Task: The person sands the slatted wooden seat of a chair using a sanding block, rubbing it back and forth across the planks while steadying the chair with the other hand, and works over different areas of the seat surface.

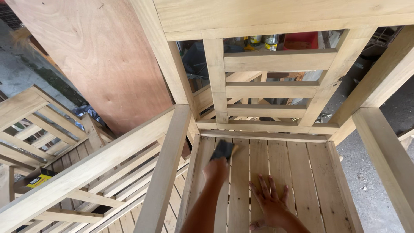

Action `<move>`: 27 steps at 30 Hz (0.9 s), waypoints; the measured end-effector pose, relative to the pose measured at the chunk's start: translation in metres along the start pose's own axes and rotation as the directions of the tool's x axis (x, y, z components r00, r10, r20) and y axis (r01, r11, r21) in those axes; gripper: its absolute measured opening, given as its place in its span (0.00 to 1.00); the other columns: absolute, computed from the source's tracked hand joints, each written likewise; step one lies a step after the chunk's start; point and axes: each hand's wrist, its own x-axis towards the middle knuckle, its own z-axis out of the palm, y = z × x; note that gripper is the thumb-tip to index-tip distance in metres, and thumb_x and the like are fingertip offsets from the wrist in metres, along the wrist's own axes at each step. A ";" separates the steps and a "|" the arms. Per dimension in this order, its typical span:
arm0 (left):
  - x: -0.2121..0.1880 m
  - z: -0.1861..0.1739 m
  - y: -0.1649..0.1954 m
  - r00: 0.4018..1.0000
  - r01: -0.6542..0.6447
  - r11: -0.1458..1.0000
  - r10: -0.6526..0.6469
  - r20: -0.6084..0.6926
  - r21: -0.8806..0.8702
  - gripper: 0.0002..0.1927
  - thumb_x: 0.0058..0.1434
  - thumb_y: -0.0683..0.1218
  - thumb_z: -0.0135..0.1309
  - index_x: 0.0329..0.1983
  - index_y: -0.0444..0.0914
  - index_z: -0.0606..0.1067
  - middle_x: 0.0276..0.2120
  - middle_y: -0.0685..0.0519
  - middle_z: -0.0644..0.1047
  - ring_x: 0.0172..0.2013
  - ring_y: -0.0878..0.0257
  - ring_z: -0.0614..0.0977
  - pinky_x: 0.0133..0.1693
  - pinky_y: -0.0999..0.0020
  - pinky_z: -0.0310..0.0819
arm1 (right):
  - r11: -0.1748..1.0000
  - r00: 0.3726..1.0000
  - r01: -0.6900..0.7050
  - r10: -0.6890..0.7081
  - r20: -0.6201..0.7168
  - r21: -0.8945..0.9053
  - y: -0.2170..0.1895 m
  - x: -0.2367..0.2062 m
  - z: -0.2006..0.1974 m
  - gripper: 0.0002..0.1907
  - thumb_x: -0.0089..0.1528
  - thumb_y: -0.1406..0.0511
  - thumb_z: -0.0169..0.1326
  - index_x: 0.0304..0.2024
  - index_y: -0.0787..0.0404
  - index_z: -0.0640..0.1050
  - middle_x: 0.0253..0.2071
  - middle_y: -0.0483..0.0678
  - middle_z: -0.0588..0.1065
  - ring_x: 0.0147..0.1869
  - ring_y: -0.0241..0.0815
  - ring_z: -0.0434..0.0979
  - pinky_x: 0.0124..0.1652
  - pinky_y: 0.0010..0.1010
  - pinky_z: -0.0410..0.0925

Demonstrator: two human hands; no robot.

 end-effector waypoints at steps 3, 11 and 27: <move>-0.039 0.019 -0.017 0.993 -0.048 0.998 0.042 0.108 0.048 0.08 0.67 0.49 0.47 0.44 0.47 0.77 0.43 0.48 0.81 0.47 0.48 0.83 0.46 0.47 0.77 | 1.000 1.000 0.003 -0.003 -0.025 -0.007 -0.002 0.002 -0.001 0.78 0.45 0.29 0.65 0.78 0.40 0.29 0.80 0.52 0.18 0.82 0.65 0.12 0.66 0.81 0.24; 0.004 0.002 0.001 0.993 -0.112 0.993 0.114 -0.043 0.047 0.07 0.66 0.50 0.51 0.42 0.46 0.78 0.40 0.47 0.82 0.44 0.48 0.84 0.43 0.49 0.77 | 0.999 0.999 0.032 -0.032 -0.036 0.009 0.001 0.004 0.005 0.74 0.51 0.28 0.63 0.78 0.42 0.29 0.80 0.52 0.17 0.81 0.65 0.11 0.65 0.82 0.23; 0.008 0.015 -0.009 0.984 -0.154 0.985 0.160 -0.076 0.084 0.10 0.68 0.51 0.49 0.41 0.45 0.79 0.42 0.49 0.81 0.45 0.48 0.83 0.41 0.48 0.77 | 0.999 0.999 0.024 -0.023 -0.038 0.022 -0.006 -0.003 -0.003 0.73 0.51 0.28 0.61 0.77 0.41 0.29 0.80 0.51 0.17 0.82 0.64 0.11 0.66 0.81 0.24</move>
